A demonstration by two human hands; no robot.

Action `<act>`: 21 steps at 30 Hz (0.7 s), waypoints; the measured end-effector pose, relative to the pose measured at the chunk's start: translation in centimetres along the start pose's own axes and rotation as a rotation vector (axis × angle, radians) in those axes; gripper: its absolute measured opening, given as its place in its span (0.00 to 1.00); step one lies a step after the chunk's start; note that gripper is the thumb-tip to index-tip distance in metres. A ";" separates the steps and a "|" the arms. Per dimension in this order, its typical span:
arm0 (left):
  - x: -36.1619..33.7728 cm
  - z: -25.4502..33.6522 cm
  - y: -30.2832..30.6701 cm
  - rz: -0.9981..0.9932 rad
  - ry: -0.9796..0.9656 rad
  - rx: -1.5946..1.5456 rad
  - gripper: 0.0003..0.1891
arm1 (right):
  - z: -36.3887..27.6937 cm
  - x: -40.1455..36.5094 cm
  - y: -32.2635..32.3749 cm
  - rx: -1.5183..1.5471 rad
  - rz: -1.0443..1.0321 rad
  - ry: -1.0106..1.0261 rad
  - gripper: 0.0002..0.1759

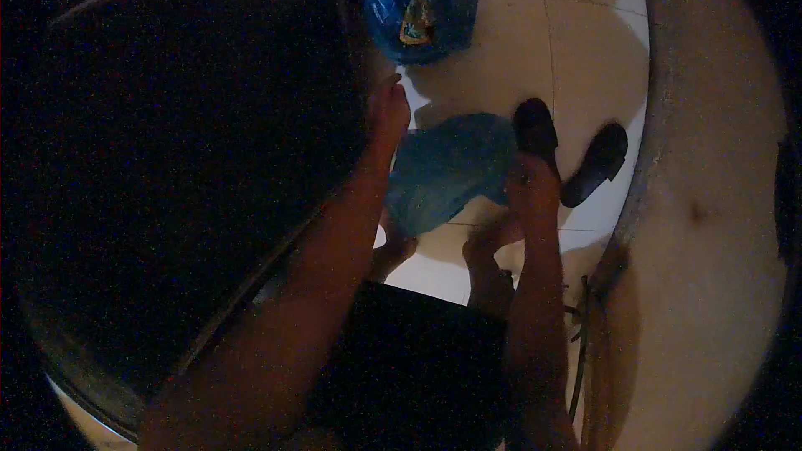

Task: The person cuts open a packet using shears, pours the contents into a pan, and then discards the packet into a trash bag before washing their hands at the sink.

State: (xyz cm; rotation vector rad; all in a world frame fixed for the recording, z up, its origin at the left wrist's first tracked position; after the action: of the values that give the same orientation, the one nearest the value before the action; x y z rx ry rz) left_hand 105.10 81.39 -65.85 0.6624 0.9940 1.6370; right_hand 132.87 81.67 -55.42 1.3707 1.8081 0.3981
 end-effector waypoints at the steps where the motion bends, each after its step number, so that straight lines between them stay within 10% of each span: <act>1: 1.7 -2.7 0.2 -0.016 0.026 0.051 0.15 | -1.9 -1.5 -1.0 -0.073 0.006 -0.018 0.18; 4: 4.3 -11.0 2.2 -0.059 0.068 0.142 0.16 | -11.1 -4.9 -2.5 0.086 -0.276 -0.282 0.19; 8: 7.8 -21.4 5.2 -0.092 0.080 0.193 0.16 | -17.5 -6.5 -8.9 0.187 -0.144 -0.059 0.19; 10: 9.4 -26.1 8.0 -0.093 0.073 0.203 0.16 | -25.3 -6.2 -10.8 0.684 -0.207 -0.776 0.18; 13: 11.3 -31.2 10.0 -0.102 0.077 0.233 0.17 | -23.0 -6.9 -14.5 0.350 -0.149 -0.210 0.18; 21: 12.8 -51.6 25.0 -0.113 0.077 0.256 0.18 | -43.2 -12.0 -30.1 0.461 -0.165 -0.275 0.18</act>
State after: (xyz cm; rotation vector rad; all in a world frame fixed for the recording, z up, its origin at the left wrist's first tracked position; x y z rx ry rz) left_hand 46.70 76.98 -70.79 0.7029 1.2883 1.4590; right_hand 81.56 69.33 -43.85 1.4772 1.8252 -0.3030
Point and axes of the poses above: each hand's wrist, its own x-axis towards the middle knuckle, its own y-axis out of the back of the hand, z = x × y, the point moved 2 cm from there along x, towards the middle knuckle, and after that the axes turned 4 degrees about z, right-handed, at the moved point
